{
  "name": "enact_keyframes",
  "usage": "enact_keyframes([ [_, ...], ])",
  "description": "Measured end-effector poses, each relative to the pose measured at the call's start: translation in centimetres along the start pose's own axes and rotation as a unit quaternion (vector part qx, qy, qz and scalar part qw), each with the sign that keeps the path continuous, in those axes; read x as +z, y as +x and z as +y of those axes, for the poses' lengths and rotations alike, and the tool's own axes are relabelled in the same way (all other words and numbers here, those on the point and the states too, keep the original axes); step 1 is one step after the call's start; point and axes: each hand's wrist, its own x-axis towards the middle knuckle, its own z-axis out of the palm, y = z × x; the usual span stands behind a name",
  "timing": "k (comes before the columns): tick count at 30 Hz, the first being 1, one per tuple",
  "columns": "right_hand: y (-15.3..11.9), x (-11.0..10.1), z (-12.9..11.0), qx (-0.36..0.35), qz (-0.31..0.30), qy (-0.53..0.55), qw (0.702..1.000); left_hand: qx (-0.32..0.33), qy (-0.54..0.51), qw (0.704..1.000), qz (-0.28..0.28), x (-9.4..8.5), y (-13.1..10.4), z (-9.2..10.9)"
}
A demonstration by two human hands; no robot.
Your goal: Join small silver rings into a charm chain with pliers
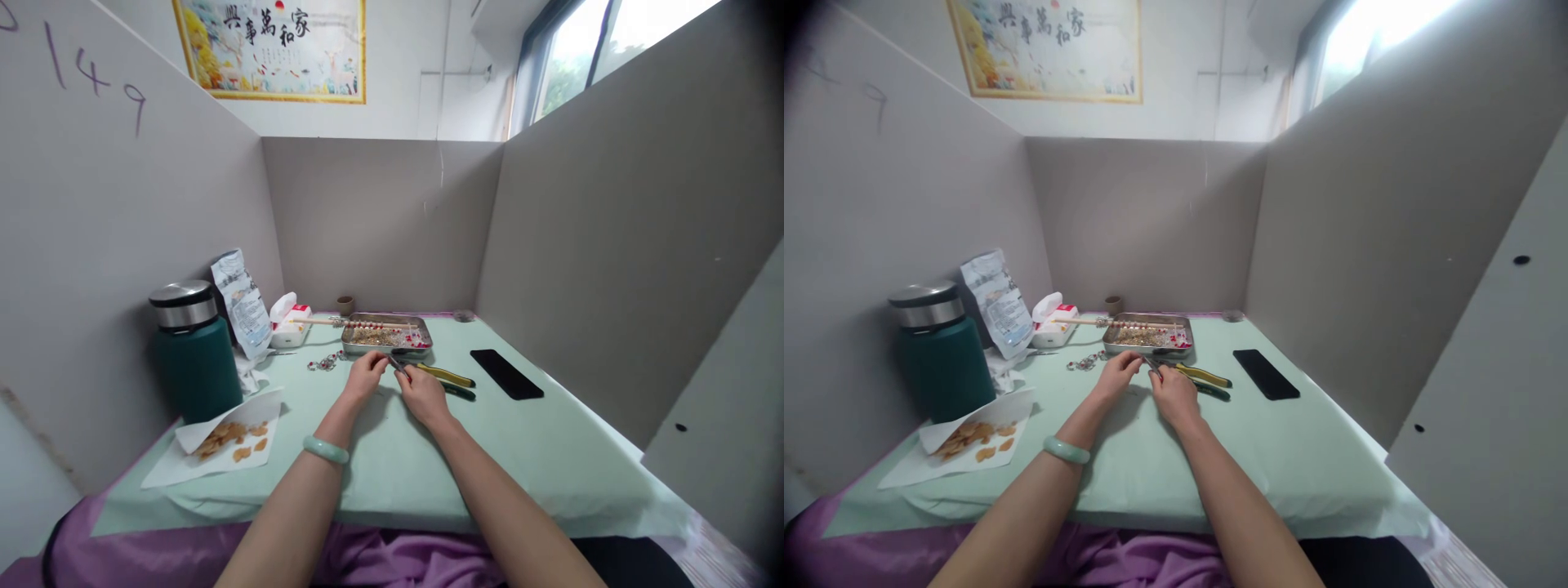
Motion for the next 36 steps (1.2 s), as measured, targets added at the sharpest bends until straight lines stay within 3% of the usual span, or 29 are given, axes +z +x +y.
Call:
enact_keyframes([
  [15, 0.0, -0.25, -0.07, -0.002, 0.014, 0.017, 1.0, 0.002, -0.044, 0.999, 0.007, -0.14, 0.11, -0.09],
  [20, 0.02, -0.24, -0.04, -0.007, 0.021, 0.013, 1.0, -0.034, -0.067, 0.997, -0.014, -0.26, -0.08, 0.38],
  [29, 0.12, -0.07, 0.01, -0.01, 0.021, 0.04, 0.999, -0.035, -0.039, 0.998, -0.042, 0.0, -0.12, 0.24],
  [36, 0.36, 0.34, 0.05, -0.001, -0.009, 0.127, 0.992, -0.099, -0.139, 0.982, -0.086, 0.14, -0.39, 0.36],
])
